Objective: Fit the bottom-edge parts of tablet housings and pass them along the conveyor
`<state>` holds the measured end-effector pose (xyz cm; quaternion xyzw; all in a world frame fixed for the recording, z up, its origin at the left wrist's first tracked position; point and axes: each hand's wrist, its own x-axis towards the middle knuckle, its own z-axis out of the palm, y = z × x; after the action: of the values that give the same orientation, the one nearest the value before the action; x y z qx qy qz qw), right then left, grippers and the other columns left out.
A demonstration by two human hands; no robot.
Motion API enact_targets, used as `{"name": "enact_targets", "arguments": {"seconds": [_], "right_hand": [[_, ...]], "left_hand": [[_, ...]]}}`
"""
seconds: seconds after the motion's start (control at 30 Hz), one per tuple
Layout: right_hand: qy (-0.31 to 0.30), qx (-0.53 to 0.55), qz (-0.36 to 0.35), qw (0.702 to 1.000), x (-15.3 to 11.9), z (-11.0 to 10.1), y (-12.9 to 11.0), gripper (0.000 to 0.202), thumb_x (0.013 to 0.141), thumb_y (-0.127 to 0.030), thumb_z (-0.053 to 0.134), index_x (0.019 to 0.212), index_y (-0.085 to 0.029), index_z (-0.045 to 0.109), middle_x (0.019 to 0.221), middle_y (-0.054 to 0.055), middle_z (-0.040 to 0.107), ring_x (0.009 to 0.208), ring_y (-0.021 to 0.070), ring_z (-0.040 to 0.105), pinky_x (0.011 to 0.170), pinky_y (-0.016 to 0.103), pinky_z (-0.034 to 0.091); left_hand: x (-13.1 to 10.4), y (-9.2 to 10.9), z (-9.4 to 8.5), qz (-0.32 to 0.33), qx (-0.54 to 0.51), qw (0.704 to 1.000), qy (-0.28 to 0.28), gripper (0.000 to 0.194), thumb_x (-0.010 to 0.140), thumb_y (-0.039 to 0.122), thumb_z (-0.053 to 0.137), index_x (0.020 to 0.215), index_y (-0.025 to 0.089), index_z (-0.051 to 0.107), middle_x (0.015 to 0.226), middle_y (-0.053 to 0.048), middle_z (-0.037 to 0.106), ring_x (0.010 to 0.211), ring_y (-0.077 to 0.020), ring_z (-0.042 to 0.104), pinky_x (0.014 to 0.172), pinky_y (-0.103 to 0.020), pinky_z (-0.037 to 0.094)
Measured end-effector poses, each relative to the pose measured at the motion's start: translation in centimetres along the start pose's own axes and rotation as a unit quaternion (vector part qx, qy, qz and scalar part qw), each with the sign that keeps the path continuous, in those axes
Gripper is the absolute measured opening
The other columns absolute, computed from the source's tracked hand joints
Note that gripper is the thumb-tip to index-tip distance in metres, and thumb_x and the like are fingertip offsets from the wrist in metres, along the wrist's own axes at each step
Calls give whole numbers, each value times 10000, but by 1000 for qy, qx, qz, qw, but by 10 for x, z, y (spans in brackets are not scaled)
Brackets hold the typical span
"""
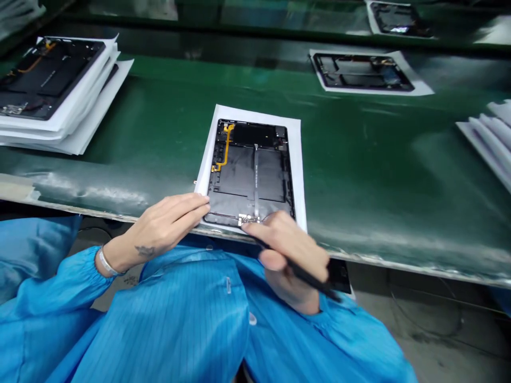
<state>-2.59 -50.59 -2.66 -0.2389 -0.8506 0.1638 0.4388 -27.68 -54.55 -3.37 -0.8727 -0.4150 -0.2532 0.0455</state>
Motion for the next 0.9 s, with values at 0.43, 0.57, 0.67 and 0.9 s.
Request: {"name": "enact_targets", "arguments": {"seconds": [0.43,0.57,0.67,0.9], "right_hand": [[-22,-106,-116,987,-14,18,9,233,905,-94,671,1134,-65,641,813,80,728,814,188,637,736,342,530],[-30,-104,-122,987,-15,19,10,254,914,-104,664,1166,-88,640,832,68,732,822,181,636,750,334,527],[-17,-125,-98,987,-20,19,11,328,901,-65,658,1226,-101,628,824,59,724,809,176,622,734,333,518],[19,-137,-39,990,-24,5,8,321,877,-64,648,1168,-196,680,814,34,725,804,203,604,801,403,540]], "left_hand": [[-4,-3,12,38,-2,999,27,319,955,53,578,1272,27,605,1321,-172,655,1267,-279,613,1041,-399,551],[-6,-4,15,32,-5,999,26,347,950,55,588,1297,40,597,1344,-164,644,1285,-272,602,1056,-396,542],[-6,-4,13,31,-3,999,25,338,953,60,582,1291,54,599,1331,-159,654,1279,-263,609,1044,-386,546],[8,6,2,35,64,997,-3,289,999,75,477,1251,94,615,1241,-141,689,1178,-252,652,948,-368,561]]}}
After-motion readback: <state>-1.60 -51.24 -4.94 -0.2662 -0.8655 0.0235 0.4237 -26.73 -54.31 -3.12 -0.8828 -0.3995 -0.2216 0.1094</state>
